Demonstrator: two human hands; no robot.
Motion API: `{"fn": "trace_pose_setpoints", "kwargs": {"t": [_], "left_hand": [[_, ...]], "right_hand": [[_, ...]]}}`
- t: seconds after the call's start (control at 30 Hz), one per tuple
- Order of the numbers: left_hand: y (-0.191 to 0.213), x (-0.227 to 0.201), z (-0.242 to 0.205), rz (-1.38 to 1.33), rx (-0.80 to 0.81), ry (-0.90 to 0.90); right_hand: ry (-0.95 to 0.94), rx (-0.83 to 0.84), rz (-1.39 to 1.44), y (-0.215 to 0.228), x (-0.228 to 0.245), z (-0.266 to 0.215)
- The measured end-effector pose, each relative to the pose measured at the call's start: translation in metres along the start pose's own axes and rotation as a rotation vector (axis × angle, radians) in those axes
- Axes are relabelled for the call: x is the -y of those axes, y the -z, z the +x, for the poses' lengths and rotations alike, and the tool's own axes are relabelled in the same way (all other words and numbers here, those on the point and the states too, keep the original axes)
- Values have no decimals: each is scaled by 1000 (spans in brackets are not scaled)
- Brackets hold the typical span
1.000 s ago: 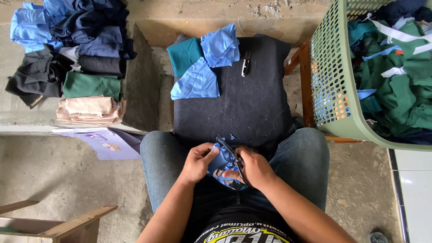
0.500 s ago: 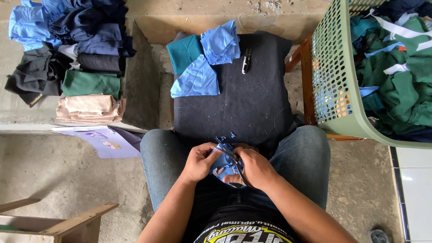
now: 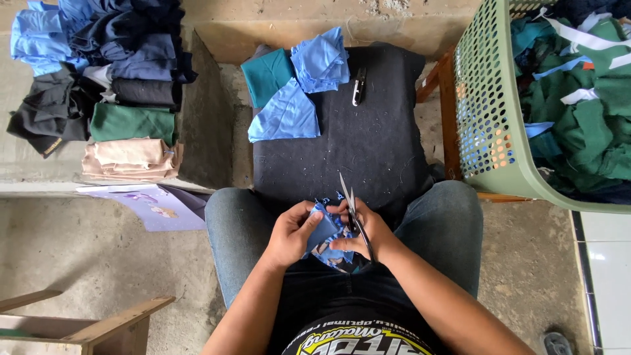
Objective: Trimming the edges of small blue fabric pieces with scissors in a sewing factory
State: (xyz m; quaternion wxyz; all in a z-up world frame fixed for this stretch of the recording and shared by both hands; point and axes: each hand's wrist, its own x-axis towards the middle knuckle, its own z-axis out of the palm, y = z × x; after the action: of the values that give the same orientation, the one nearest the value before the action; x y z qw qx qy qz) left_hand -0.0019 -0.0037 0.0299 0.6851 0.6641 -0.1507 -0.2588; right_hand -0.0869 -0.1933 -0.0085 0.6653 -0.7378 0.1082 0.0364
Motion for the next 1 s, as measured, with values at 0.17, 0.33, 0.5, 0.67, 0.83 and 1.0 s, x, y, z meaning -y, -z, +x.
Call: {"fn": "trace_pose_setpoints", "kwargs": {"t": [0.17, 0.33, 0.5, 0.67, 0.83, 1.0], "left_hand": [[-2, -35, 1, 42, 70, -42], [-1, -57, 11, 54, 85, -53], [11, -45, 32, 239, -34, 25], [18, -44, 42, 323, -136, 128], [10, -57, 56, 416, -217, 336], [26, -7, 84, 377, -231, 409]], "right_hand": [[117, 84, 144, 1, -16, 8], [-103, 135, 3, -6, 0, 5], [-24, 200, 226, -6, 11, 0], [-64, 156, 287, -11, 11, -4], [-92, 125, 187, -7, -8, -2], [-106, 18, 97, -4, 3, -2]]}}
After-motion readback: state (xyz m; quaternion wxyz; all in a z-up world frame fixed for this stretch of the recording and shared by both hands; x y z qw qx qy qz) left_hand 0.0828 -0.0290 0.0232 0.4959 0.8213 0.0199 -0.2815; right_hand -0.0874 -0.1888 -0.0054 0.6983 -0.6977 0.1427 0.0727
